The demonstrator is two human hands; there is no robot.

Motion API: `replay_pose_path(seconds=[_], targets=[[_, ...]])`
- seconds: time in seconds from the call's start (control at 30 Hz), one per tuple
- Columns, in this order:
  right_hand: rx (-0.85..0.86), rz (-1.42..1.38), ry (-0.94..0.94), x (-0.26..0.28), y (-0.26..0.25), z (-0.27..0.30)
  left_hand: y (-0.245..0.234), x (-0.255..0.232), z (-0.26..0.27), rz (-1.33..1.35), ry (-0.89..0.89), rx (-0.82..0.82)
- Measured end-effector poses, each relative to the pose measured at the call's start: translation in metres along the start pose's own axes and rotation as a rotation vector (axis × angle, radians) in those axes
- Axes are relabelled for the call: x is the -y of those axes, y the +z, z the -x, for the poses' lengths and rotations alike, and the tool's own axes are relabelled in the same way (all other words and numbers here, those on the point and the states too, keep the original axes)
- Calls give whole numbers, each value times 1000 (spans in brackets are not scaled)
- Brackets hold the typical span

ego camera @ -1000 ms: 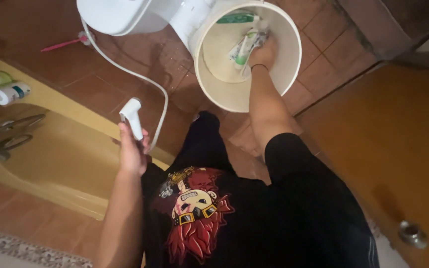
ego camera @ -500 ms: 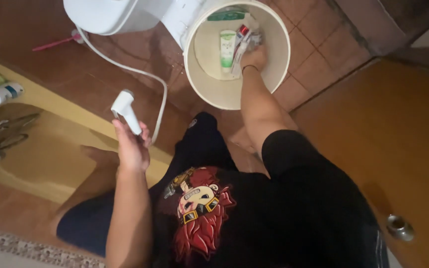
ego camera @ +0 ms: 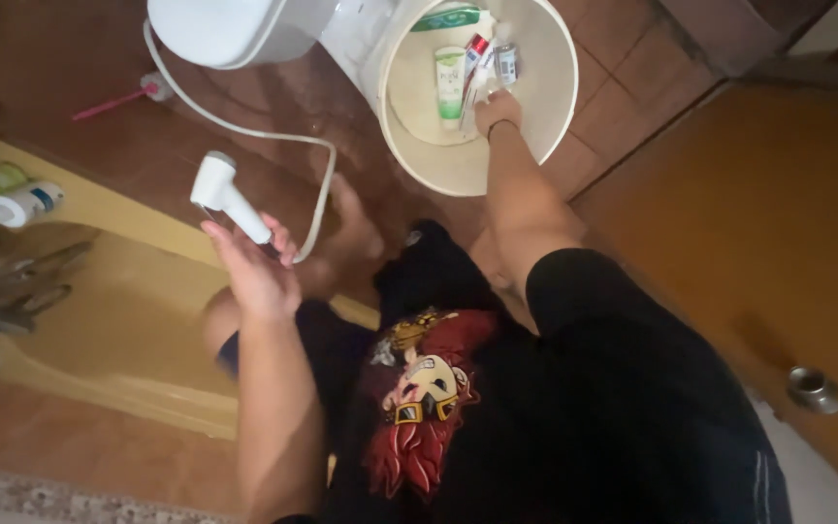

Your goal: Washing and rinsing various toiletry bottles and toothpaste tubes using a bidet sprayer in a bathroom.

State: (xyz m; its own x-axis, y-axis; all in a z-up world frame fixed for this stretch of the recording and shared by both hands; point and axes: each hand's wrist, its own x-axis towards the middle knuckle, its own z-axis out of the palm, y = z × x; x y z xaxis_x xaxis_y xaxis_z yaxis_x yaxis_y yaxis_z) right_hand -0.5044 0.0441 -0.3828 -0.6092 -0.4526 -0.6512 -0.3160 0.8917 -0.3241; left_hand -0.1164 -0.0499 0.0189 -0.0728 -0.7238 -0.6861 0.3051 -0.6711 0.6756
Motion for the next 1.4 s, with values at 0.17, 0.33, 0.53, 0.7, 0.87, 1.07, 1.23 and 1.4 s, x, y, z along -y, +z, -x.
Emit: replay_pose_path(seconds=[0.17, 0.33, 0.53, 0.7, 0.87, 1.07, 1.23, 1.4], targets=[[-38, -28, 85, 6, -18, 27, -22, 9, -20, 34, -2, 22], [-72, -80, 8, -4, -36, 53, -44, 24, -65, 18, -119, -11], [-88, -167, 93, 22, -69, 101, -51, 27, -103, -84, -286, 38], [-67, -102, 140, 31, -62, 99, -63, 40, -129, -186, -413, 119], [-72, -145, 141, 48, -57, 98, -77, 58, -140, -277, -539, 56], [-33, -110, 202, 21, -13, 48, -77, 59, -124, -263, -463, 79], [-53, -109, 242, 16, 20, 10, -70, 63, -111, -253, -424, -10], [-59, -196, 323, 22, 39, -14, -55, 73, -111, -334, -369, -54]])
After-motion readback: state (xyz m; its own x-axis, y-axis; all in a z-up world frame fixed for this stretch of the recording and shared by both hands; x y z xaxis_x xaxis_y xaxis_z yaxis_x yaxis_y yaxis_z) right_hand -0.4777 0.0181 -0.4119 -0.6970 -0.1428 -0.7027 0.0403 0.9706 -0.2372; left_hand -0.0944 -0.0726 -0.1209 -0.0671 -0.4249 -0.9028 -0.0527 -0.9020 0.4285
